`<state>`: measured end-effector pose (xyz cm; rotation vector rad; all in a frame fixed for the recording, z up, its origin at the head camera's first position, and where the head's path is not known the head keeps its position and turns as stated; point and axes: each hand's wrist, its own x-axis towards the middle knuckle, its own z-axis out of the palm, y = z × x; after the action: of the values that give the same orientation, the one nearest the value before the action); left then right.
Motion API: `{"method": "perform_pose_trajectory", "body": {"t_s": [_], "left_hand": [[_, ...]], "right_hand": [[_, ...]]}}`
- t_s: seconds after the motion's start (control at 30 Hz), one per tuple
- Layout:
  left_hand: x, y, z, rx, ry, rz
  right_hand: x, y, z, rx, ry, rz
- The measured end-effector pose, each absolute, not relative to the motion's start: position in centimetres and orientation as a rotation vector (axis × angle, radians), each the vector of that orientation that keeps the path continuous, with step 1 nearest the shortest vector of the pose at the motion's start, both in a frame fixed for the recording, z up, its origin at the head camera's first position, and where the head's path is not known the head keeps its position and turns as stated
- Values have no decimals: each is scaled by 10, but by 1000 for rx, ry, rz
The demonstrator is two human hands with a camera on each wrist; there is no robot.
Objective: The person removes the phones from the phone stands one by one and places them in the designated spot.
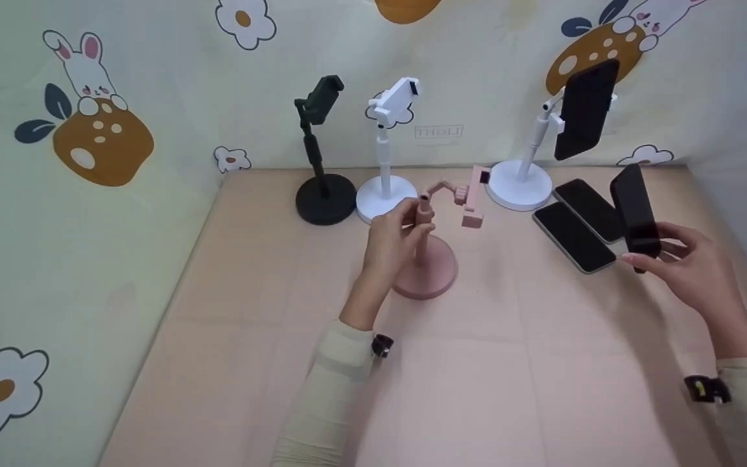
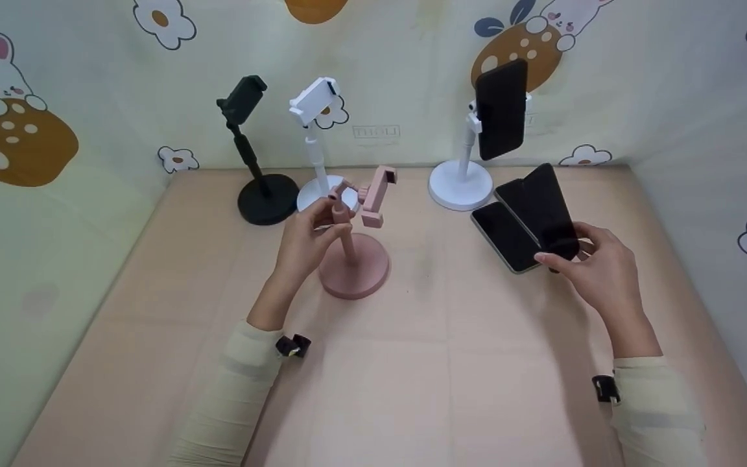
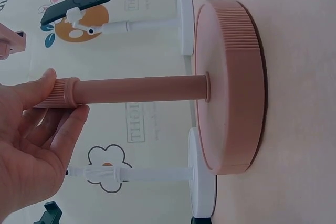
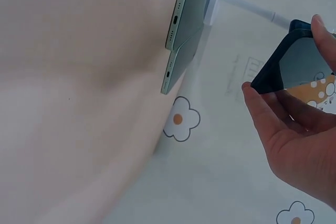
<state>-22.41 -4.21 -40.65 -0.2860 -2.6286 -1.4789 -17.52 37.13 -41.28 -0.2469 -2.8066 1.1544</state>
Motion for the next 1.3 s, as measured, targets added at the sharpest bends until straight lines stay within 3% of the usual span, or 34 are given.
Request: {"method": "perform_pose_trajectory", "body": {"t_s": [1.3], "left_hand": [[-225, -42, -406, -261, -2653, -1491]], "right_hand": [[-173, 435, -447, -471, -3199, 646]]}}
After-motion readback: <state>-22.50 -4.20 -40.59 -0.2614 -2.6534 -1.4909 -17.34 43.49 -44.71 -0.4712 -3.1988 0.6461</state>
